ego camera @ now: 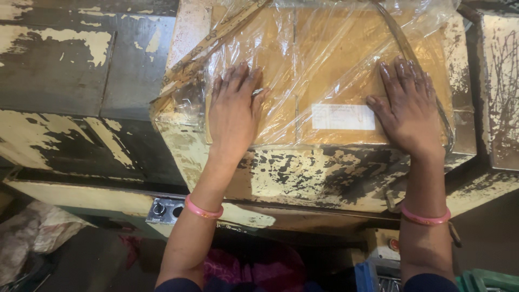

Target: The person repeatedly picks metal fasteners from a blue bin, places them into a machine slot, and presses a red button to operate the machine. The person also periodically places both hands on a large wrapped box on the machine surface.

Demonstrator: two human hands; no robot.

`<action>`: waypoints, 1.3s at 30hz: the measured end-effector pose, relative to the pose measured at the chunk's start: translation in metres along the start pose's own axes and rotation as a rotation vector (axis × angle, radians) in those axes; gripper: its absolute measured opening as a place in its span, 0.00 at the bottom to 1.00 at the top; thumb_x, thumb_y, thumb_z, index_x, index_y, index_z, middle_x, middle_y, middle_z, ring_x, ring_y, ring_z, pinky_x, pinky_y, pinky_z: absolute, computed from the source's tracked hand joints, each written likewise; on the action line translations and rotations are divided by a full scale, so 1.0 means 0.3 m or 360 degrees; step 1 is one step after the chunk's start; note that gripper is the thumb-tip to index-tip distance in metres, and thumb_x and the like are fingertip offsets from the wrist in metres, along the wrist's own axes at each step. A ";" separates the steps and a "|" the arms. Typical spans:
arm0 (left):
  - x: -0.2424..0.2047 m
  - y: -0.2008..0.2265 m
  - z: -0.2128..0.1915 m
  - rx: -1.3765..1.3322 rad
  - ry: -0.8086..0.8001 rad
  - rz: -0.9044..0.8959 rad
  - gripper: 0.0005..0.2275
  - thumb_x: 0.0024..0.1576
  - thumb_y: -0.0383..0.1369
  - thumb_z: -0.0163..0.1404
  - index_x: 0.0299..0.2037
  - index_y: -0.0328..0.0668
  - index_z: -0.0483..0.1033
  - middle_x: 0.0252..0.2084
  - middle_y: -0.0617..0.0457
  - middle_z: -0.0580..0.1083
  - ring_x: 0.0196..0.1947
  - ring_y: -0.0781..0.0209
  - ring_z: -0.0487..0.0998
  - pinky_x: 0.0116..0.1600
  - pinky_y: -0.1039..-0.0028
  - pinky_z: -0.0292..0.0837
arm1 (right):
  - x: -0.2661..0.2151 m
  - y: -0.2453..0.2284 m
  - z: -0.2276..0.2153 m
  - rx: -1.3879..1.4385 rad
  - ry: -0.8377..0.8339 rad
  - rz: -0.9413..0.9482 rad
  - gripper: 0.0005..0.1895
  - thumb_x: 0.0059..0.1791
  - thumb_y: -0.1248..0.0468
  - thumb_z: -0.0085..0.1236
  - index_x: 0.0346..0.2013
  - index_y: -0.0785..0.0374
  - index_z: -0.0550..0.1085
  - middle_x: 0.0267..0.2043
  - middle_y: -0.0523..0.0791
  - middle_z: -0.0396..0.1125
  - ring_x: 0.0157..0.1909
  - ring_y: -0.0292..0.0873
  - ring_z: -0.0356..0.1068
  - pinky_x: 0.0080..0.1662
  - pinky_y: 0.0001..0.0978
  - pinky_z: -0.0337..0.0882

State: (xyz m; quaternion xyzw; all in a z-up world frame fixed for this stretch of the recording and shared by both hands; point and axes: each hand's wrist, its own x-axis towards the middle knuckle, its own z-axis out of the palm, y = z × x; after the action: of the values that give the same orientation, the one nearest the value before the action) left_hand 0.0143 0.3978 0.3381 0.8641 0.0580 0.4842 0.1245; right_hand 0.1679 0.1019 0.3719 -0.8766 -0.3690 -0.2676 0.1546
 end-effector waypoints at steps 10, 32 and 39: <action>-0.006 -0.008 0.013 -0.0020 0.0021 -0.0022 0.18 0.63 0.37 0.53 0.62 0.44 0.75 0.66 0.41 0.70 0.68 0.41 0.67 0.74 0.54 0.53 | -0.007 0.008 0.004 -0.0021 0.0018 -0.0045 0.37 0.58 0.41 0.38 0.76 0.60 0.58 0.79 0.57 0.47 0.80 0.61 0.42 0.76 0.54 0.37; -0.009 -0.009 0.018 0.0006 0.0003 -0.0047 0.18 0.63 0.39 0.51 0.62 0.44 0.74 0.66 0.42 0.69 0.69 0.42 0.66 0.74 0.54 0.53 | -0.007 0.042 0.027 -0.0066 0.0059 -0.0141 0.36 0.59 0.43 0.41 0.75 0.63 0.59 0.78 0.60 0.48 0.78 0.65 0.44 0.74 0.60 0.40; -0.011 -0.011 0.017 -0.0002 -0.0017 -0.0050 0.18 0.63 0.39 0.51 0.62 0.43 0.74 0.66 0.41 0.69 0.69 0.42 0.66 0.74 0.55 0.53 | -0.011 0.025 0.015 -0.0059 0.0029 -0.0104 0.37 0.59 0.42 0.38 0.76 0.62 0.58 0.78 0.59 0.48 0.79 0.63 0.43 0.75 0.57 0.38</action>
State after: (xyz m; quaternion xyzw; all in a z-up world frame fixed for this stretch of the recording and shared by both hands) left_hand 0.0170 0.3993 0.3319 0.8656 0.0705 0.4776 0.1329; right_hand 0.1729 0.0971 0.3659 -0.8643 -0.3911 -0.2871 0.1328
